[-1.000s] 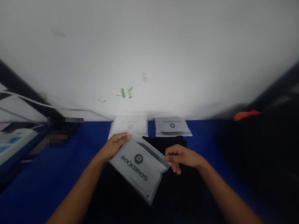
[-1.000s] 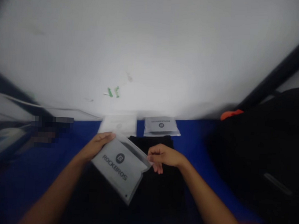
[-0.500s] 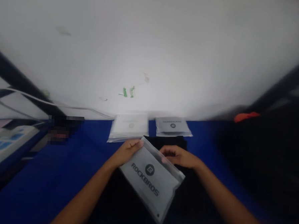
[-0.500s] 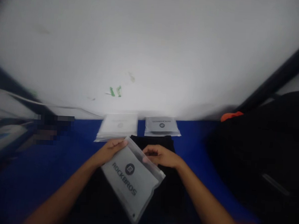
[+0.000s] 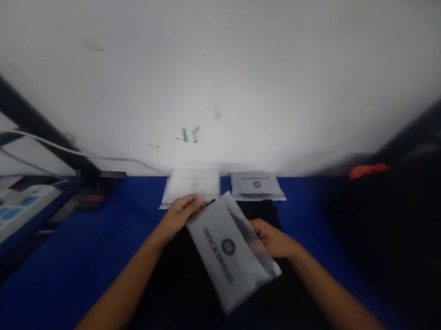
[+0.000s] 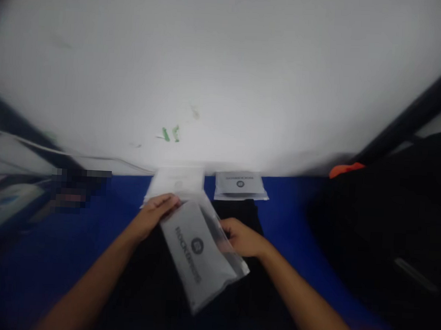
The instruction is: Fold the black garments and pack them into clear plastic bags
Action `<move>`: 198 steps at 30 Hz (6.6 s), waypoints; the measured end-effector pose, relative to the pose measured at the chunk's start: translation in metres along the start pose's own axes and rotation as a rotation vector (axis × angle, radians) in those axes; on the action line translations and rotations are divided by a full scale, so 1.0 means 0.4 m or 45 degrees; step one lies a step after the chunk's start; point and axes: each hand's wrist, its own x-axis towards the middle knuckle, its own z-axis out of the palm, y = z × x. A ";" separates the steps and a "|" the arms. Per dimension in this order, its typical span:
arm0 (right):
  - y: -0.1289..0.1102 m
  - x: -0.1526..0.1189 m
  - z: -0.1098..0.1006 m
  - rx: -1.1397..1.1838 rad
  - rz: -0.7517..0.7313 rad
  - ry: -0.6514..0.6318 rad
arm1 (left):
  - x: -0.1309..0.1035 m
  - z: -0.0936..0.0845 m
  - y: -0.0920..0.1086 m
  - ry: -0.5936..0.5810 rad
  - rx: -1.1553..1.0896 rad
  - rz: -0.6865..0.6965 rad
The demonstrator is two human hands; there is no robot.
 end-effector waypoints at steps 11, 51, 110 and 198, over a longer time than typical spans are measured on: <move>0.044 0.022 -0.022 0.265 -0.072 0.780 | -0.028 0.037 0.002 -0.766 0.076 -0.198; 0.026 -0.006 -0.015 0.731 0.322 0.264 | 0.028 -0.047 -0.021 0.624 1.157 0.508; 0.045 -0.217 -0.079 -0.833 0.247 0.678 | -0.193 -0.159 0.027 -0.102 1.203 -0.142; 0.054 0.005 -0.238 0.514 -0.297 1.393 | -0.062 0.066 -0.071 -0.637 1.269 0.584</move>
